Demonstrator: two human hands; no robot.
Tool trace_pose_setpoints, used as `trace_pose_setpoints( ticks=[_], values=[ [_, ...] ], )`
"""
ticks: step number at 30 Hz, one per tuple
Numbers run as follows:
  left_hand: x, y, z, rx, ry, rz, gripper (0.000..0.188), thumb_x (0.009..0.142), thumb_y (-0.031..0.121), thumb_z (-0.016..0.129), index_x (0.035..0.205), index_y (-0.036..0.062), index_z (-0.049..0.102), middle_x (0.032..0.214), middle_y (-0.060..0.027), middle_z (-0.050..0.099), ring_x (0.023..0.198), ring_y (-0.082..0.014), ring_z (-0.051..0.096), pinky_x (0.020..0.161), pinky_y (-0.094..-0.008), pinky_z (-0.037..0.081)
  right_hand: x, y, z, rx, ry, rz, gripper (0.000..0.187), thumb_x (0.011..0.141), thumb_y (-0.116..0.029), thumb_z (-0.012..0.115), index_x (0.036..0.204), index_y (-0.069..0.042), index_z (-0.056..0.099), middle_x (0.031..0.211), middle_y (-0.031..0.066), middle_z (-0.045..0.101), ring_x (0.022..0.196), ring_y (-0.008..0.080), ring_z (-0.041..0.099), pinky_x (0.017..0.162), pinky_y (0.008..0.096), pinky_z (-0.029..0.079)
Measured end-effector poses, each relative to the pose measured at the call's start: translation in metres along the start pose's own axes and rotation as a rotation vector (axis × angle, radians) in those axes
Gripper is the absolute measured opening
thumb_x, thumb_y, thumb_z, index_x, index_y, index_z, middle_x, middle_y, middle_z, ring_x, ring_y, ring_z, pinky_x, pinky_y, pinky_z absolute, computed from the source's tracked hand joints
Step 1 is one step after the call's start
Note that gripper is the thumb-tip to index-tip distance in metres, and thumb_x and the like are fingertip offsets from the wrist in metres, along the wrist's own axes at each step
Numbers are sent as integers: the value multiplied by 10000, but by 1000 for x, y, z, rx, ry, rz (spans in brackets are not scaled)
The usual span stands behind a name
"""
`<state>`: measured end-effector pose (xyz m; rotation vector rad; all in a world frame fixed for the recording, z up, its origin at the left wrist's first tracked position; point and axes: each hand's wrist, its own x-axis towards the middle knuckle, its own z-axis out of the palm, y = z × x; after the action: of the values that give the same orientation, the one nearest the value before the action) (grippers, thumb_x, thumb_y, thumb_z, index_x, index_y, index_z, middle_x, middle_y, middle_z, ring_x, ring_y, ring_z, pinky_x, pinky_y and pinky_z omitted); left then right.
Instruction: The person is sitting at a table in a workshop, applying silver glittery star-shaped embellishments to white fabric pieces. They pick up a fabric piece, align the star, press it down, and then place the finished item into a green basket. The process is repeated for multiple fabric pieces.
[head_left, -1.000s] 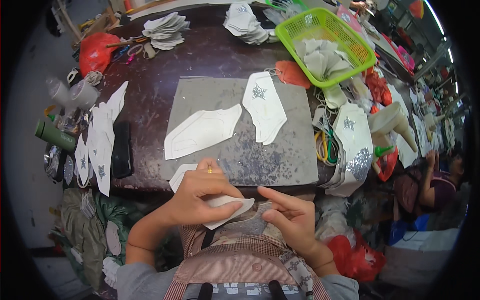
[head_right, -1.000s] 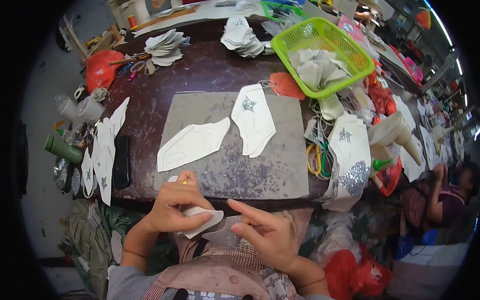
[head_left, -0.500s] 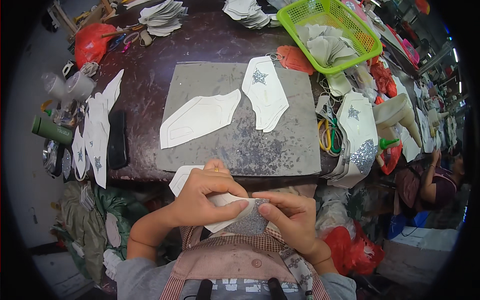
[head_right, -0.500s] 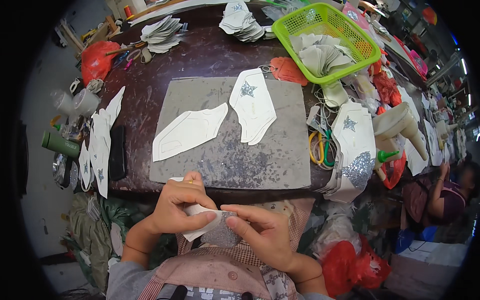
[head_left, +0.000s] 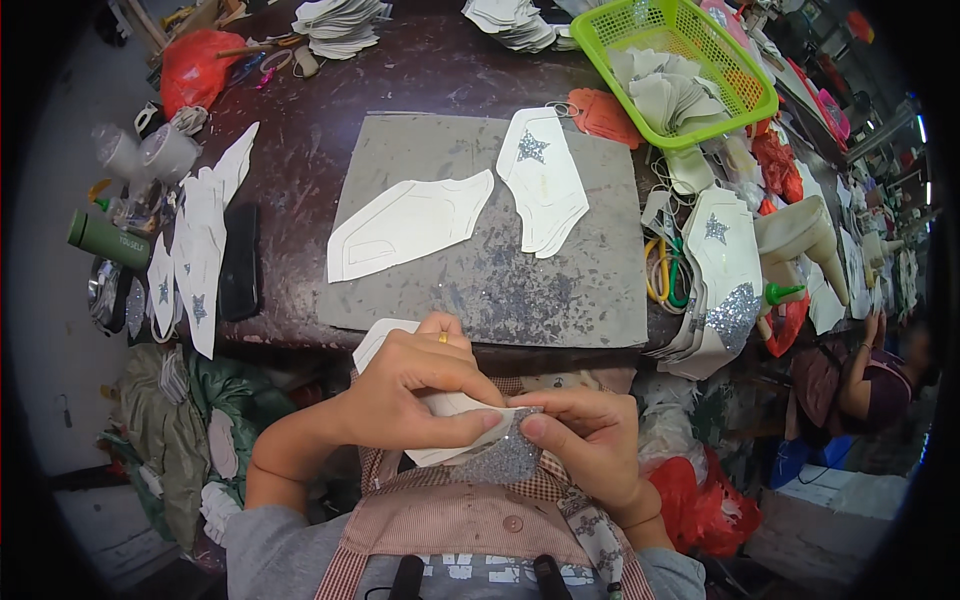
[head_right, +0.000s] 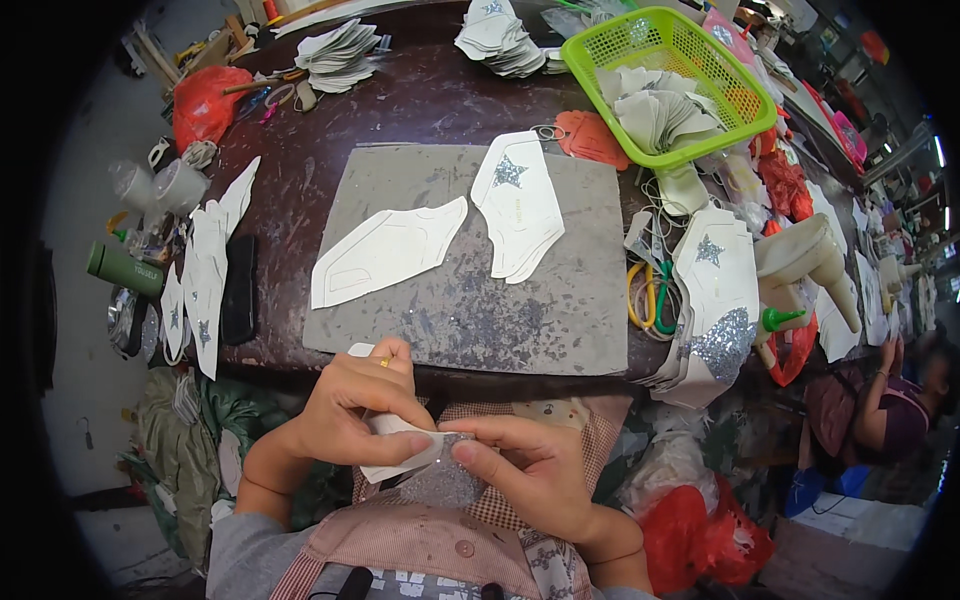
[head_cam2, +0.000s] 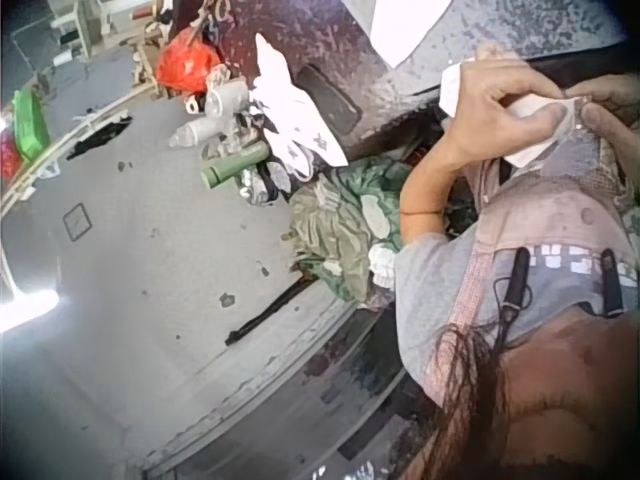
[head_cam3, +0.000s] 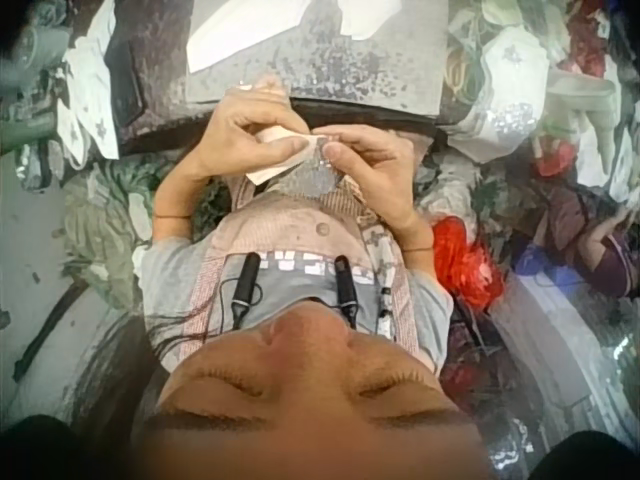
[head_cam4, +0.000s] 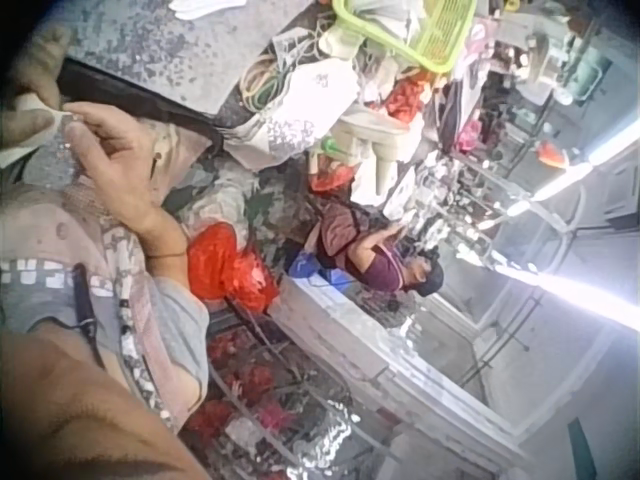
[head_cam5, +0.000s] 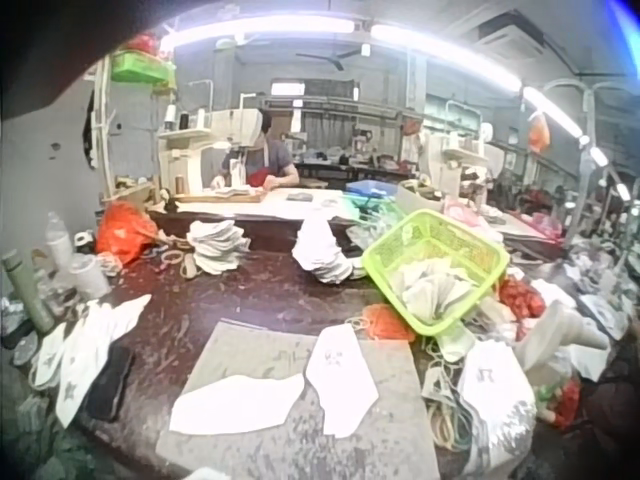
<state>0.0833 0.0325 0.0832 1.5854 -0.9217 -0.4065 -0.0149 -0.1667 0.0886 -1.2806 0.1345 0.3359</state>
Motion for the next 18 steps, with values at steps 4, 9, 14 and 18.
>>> trace_pose_setpoints(
  ticks=[4, 9, 14, 18],
  values=[
    [-1, 3, 3, -17, 28, 62, 60, 701, 78, 738, 756, 79, 712, 583, 10, 584, 533, -98, 450, 712, -297, 301, -5, 0, 2, 47, -30, -24, 246, 897, -34, 604, 1126, 56, 614, 1007, 87, 658, 873, 83, 591, 736, 204, 482],
    [-3, 6, 4, -42, 32, 130, 69, 674, 51, 732, 736, 70, 708, 584, 6, 582, 526, -96, 448, 684, -301, 305, -7, 2, 4, 113, -111, -63, 223, 911, -53, 587, 1109, 47, 614, 1003, 82, 646, 897, 77, 578, 748, 207, 469],
    [0, 23, -4, 274, 19, 244, 137, 640, 64, 746, 769, 97, 711, 678, 3, 616, 583, -125, 501, 759, -343, 350, 8, 12, 1, -170, -145, -260, 156, 932, -87, 554, 1044, 20, 571, 961, 45, 613, 842, 52, 537, 728, 185, 424],
    [5, 20, -11, 971, 309, 410, 238, 651, 163, 761, 866, 81, 702, 859, -67, 663, 785, -193, 551, 910, -459, 375, 28, 36, 4, 354, -37, -40, 128, 954, -92, 507, 1039, 2, 523, 972, 33, 597, 864, 60, 524, 759, 195, 419]
  ],
)
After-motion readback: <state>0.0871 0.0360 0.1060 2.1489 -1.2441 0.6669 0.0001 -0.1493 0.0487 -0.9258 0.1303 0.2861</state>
